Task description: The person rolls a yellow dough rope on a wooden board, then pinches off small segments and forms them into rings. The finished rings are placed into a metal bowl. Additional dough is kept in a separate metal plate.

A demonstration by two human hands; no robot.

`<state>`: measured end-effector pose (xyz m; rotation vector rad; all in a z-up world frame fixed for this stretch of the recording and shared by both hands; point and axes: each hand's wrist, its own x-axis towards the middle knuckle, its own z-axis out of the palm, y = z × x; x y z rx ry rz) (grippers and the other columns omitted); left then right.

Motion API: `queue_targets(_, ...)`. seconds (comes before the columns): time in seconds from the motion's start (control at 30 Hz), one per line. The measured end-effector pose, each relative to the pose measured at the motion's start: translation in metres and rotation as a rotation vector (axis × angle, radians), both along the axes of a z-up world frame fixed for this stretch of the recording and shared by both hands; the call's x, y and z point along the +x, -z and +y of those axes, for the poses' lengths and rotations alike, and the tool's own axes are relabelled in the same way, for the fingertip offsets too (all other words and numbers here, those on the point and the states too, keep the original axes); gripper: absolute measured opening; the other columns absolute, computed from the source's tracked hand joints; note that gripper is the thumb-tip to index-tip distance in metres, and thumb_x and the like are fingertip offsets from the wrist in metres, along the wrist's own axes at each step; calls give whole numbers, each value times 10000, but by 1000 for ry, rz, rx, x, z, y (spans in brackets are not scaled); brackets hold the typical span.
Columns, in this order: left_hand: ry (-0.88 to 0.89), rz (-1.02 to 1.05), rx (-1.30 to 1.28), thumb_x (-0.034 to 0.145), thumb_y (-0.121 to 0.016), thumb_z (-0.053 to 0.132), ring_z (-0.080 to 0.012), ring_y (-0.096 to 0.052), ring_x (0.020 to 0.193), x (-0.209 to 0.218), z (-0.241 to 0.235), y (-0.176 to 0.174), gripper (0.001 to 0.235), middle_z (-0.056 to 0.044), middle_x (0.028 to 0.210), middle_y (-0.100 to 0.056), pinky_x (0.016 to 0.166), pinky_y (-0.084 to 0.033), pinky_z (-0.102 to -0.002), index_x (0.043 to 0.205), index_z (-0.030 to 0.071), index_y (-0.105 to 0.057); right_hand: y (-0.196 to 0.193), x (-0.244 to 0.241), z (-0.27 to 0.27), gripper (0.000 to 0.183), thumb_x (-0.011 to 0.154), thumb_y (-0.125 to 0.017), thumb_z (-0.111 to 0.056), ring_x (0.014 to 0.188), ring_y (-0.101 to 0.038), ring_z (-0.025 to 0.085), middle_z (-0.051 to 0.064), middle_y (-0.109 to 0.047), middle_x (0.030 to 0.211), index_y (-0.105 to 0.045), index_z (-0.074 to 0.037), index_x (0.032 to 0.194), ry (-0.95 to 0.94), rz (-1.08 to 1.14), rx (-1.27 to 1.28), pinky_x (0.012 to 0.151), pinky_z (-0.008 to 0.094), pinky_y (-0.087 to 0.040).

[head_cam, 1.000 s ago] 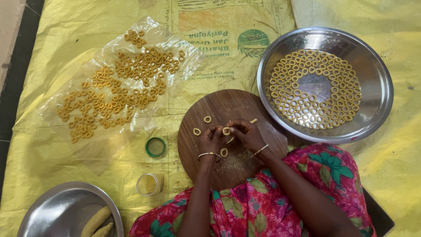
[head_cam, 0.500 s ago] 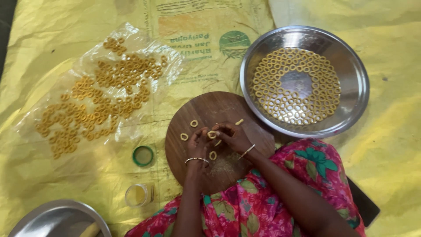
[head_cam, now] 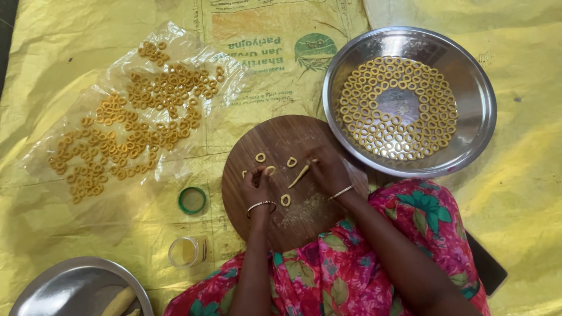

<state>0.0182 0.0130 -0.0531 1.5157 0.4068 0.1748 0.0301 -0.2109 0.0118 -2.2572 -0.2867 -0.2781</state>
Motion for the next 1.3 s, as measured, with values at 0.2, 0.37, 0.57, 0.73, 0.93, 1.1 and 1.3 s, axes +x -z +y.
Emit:
queue_targets(0.2, -40, -48, -124, 897, -763, 98, -117, -684, 916, 2, 0, -19, 259, -45, 976, -704, 836, -575, -265, 1139, 70, -675, -13, -10, 6, 342, 829, -716, -99, 1238, -517, 367, 134, -616, 1244, -685, -96, 1169, -63, -120, -385, 1010, 499, -416)
queue_targets(0.37, 39, -6, 113, 916, -770, 139, -149, -715, 902, -3, -2, -29, 185, -67, 980, -759, 824, -577, -298, 1074, 49, -738, -22, -15, 10, 360, 810, -709, -64, 1231, -529, 354, 122, -631, 1237, -692, -105, 1167, -110, -169, -328, 1043, 497, -414)
queue_targets(0.57, 98, 39, 279, 960, -716, 164, -177, -744, 879, -3, -8, -33, 169, -93, 989, -787, 794, -581, -307, 1082, 54, -760, -11, 5, 21, 295, 845, -692, -57, 1157, -591, 368, 160, -636, 1200, -688, -51, 1140, -175, -131, -188, 961, 454, -494)
queue_targets(0.73, 136, -11, 382, 956, -681, 143, -208, -734, 909, -9, -10, -41, 185, -109, 1078, -713, 774, -593, -335, 1107, 63, -750, 0, 29, 37, 190, 876, -699, -86, 1036, -601, 370, 152, -617, 1085, -673, -41, 1059, -99, -33, -245, 861, 475, -505)
queue_targets(0.93, -51, -52, 414, 981, -658, 122, -222, -707, 957, -6, -10, -54, 151, -103, 1065, -722, 846, -570, -355, 1098, 56, -728, 1, 36, 37, 123, 839, -726, -116, 996, -590, 378, 137, -624, 1029, -684, -60, 941, -100, -72, -230, 860, 479, -492)
queue_targets(1.1, -58, -41, 376, 996, -636, 121, -213, -709, 972, -8, -9, -57, 155, -107, 1067, -715, 865, -572, -351, 1103, 58, -729, 1, 31, 36, 144, 860, -718, -114, 1013, -588, 379, 142, -624, 1035, -683, -52, 985, -68, -35, -161, 864, 480, -488)
queue_targets(1.3, -29, -46, 326, 990, -636, 113, -196, -728, 966, -7, -11, -51, 175, -98, 1059, -752, 854, -583, -342, 1129, 56, -725, 2, 28, 37, 128, 839, -712, -107, 1003, -603, 378, 147, -639, 1010, -682, -51, 950, -64, -88, -176, 862, 470, -496)
